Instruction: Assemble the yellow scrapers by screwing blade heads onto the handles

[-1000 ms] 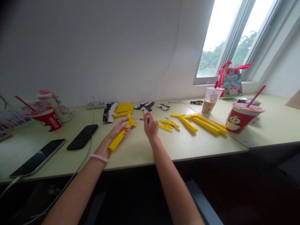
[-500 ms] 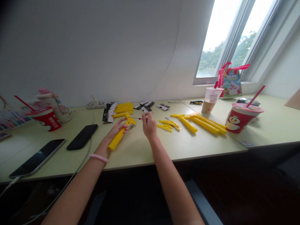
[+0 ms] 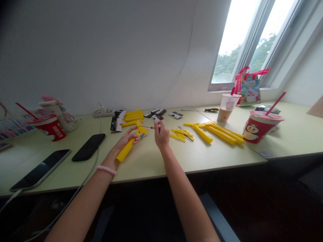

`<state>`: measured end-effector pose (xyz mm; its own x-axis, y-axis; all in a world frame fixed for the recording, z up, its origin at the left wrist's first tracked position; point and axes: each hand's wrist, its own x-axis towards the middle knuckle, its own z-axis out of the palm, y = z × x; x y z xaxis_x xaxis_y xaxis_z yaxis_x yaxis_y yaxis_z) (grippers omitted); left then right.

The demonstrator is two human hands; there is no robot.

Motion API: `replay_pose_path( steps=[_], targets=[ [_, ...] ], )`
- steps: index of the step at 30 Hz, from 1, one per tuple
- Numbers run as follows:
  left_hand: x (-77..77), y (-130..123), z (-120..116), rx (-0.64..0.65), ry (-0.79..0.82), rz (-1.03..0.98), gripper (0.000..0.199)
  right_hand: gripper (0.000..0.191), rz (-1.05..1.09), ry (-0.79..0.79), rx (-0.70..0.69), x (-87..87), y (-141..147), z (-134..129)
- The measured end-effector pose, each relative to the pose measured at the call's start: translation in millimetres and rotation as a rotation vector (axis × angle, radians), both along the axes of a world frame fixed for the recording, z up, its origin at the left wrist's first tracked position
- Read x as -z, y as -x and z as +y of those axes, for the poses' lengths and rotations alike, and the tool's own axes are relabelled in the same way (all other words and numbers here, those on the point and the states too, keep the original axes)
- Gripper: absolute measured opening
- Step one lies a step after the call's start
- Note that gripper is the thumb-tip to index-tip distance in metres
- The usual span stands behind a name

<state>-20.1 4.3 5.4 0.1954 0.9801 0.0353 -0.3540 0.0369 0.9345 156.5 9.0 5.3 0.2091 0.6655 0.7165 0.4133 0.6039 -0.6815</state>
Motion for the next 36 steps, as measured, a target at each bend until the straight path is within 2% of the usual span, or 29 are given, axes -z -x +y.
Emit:
replay_pose_path(
  steps=[6,13,19,25,31,36],
  targets=[
    [1.0,0.3,0.4,-0.001,0.007,-0.007,0.067,0.006,0.002,-0.06,0.005,0.5,-0.4,1.3],
    [0.0,-1.0,-0.3,0.009,0.017,-0.004,0.065,0.017,-0.012,-0.002,0.033,-0.7,1.1,-2.3],
    [-2.0,-1.1,-2.1,-0.012,0.022,-0.01,0.065,0.007,-0.047,-0.063,-0.012,0.0,-0.4,-0.8],
    [-3.1,-2.0,-3.3,0.003,0.044,-0.001,0.067,0.013,0.024,-0.027,-0.089,-1.7,0.3,-0.5],
    [-1.5,-1.2,-2.1,0.01,0.015,0.016,0.065,0.013,-0.013,0.031,-0.02,-0.1,-1.4,-0.3],
    [1.2,0.0,0.2,0.027,0.005,0.01,0.067,0.004,-0.01,-0.024,0.007,1.2,-2.0,1.4]
  ],
)
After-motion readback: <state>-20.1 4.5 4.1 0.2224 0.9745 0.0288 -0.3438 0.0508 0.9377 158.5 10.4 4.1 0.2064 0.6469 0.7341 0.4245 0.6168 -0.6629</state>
